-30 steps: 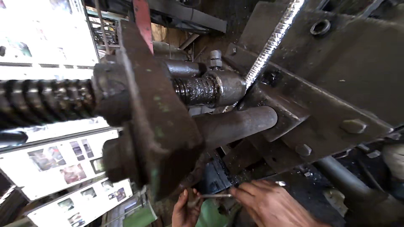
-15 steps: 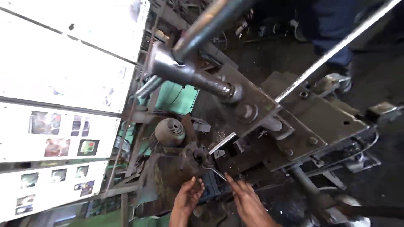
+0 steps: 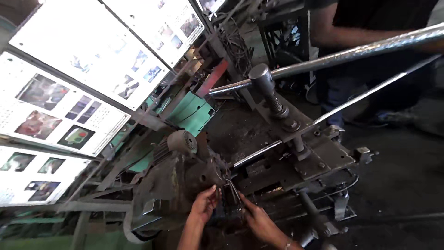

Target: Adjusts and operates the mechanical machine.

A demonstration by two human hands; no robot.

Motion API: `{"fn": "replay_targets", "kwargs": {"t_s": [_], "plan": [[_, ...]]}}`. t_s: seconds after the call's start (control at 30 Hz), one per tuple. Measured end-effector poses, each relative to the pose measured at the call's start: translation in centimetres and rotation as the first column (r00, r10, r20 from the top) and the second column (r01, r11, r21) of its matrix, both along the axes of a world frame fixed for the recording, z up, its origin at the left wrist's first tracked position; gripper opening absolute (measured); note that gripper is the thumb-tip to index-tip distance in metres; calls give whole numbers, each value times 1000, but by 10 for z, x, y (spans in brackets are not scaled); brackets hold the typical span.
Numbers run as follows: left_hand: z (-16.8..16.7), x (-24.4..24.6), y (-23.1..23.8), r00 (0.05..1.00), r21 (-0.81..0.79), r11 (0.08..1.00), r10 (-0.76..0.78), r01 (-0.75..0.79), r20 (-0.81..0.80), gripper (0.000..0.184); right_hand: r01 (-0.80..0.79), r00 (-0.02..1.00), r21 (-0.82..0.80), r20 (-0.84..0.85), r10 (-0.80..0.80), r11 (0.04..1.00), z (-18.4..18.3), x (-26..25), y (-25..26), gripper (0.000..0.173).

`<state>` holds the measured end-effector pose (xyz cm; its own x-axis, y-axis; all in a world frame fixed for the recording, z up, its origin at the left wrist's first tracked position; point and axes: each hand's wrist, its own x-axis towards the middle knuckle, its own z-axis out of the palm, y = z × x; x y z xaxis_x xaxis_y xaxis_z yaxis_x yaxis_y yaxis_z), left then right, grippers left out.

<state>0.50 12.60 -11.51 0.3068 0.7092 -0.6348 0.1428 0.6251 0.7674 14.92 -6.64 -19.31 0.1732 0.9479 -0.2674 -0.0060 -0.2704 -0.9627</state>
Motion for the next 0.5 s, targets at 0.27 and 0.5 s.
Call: {"fn": "replay_targets", "kwargs": {"t_s": [0.27, 0.5], "plan": [[-5, 0, 0, 997, -21, 1000, 17, -16, 81, 30, 2, 1000, -179, -26, -7, 984, 107, -23, -45, 73], [2, -2, 2, 997, -15, 1000, -18, 19, 77, 38, 72, 993, -166, -78, -86, 984, 155, -22, -26, 65]]}}
